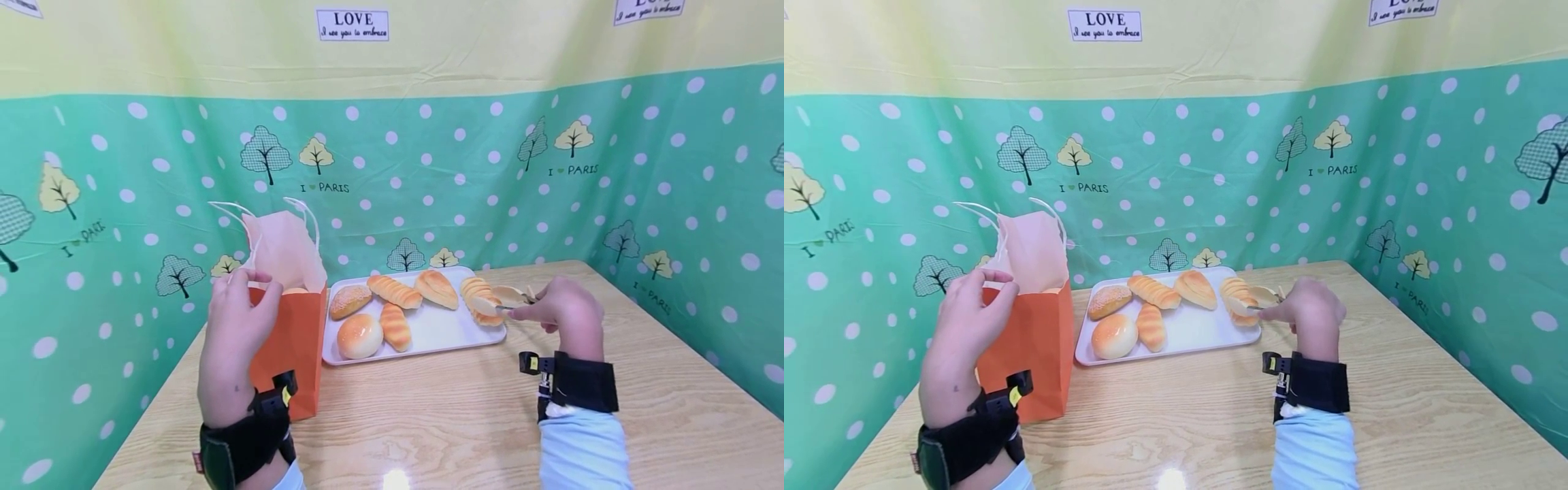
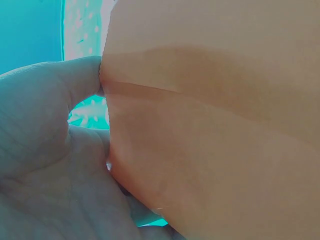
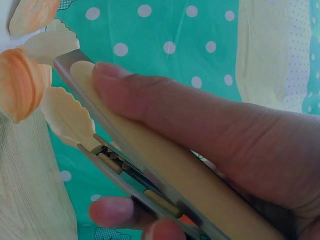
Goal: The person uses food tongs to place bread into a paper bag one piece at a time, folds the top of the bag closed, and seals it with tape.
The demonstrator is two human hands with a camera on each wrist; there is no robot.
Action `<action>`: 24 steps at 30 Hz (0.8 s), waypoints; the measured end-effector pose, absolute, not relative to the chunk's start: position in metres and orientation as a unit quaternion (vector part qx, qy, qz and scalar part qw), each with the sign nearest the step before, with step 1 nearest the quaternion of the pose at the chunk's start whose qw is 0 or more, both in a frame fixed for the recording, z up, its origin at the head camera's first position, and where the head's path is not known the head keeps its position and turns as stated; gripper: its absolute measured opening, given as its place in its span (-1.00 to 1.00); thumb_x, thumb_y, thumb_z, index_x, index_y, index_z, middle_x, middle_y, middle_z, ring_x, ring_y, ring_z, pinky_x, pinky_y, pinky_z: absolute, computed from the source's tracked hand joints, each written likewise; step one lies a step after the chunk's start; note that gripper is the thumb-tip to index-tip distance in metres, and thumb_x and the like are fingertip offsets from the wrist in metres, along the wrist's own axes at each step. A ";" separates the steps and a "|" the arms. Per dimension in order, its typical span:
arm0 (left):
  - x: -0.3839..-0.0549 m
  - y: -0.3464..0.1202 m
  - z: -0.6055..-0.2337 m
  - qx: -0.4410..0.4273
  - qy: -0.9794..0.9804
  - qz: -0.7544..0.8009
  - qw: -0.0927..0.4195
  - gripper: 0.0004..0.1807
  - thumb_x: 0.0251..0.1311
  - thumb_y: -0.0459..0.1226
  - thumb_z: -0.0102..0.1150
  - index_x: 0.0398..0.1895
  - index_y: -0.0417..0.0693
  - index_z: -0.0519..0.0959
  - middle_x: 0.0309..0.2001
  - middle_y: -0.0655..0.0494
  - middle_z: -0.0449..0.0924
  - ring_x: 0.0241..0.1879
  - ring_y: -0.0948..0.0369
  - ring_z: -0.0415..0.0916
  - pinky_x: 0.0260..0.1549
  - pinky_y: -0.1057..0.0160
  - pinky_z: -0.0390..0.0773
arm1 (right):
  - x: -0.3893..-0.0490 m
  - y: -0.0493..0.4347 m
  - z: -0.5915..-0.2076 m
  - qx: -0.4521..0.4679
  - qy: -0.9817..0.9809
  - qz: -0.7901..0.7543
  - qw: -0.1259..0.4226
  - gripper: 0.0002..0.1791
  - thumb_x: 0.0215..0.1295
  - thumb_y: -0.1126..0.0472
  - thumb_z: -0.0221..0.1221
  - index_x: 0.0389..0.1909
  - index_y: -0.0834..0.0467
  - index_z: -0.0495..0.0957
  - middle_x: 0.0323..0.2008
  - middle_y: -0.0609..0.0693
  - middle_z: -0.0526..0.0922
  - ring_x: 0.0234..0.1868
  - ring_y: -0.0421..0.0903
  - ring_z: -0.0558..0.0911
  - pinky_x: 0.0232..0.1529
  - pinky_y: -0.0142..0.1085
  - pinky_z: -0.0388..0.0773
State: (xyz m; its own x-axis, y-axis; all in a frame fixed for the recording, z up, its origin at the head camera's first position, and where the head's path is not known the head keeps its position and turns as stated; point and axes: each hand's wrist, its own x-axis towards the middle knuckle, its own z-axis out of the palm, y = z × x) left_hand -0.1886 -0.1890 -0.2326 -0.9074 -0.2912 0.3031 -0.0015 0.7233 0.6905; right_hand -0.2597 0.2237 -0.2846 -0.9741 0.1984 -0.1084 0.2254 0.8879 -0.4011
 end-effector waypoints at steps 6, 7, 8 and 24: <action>-0.189 -0.189 -0.233 0.077 -0.907 -0.363 0.198 -0.53 0.31 -0.06 -0.22 0.13 -0.19 0.29 0.32 -0.35 0.03 0.01 -0.19 0.25 -0.09 -0.23 0.55 | -0.267 0.219 -0.289 0.121 0.976 -0.178 0.023 -0.24 -0.50 -0.53 0.26 -0.66 0.14 0.54 -0.60 0.05 0.60 -0.54 -0.02 0.50 -0.52 -0.23 0.36; -0.190 -0.189 -0.233 0.076 -0.907 -0.363 0.198 -0.53 0.31 -0.06 -0.22 0.13 -0.20 0.29 0.32 -0.35 0.03 0.01 -0.19 0.25 -0.09 -0.23 0.55 | -0.269 0.218 -0.291 0.123 0.977 -0.174 0.022 -0.23 -0.50 -0.53 0.26 -0.64 0.14 0.54 -0.60 0.05 0.60 -0.55 -0.03 0.50 -0.52 -0.24 0.36; -0.190 -0.189 -0.233 0.075 -0.907 -0.362 0.199 -0.53 0.31 -0.06 -0.22 0.13 -0.20 0.29 0.32 -0.35 0.03 0.01 -0.19 0.25 -0.09 -0.23 0.55 | -0.270 0.218 -0.293 0.124 0.977 -0.171 0.021 -0.23 -0.50 -0.53 0.26 -0.63 0.15 0.54 -0.60 0.05 0.59 -0.55 -0.03 0.50 -0.52 -0.24 0.36; -0.192 -0.189 -0.234 0.057 -0.911 -0.358 0.198 -0.53 0.32 -0.05 -0.24 0.10 -0.20 0.30 0.30 -0.36 0.07 0.02 -0.19 0.21 -0.13 -0.22 0.52 | -0.281 0.215 -0.309 0.132 0.975 -0.179 0.024 -0.38 -0.32 -0.41 0.30 -0.72 0.10 0.45 -0.66 0.02 0.55 -0.59 -0.07 0.48 -0.56 -0.28 0.29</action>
State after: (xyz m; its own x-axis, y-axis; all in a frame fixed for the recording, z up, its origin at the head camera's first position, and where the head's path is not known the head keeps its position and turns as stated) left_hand -0.1919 -0.1889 -0.2340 -0.9149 -0.2463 0.3198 0.0370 0.7378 0.6741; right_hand -0.2814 0.2148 -0.3085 -0.9641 0.2482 -0.0945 0.2655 0.9015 -0.3418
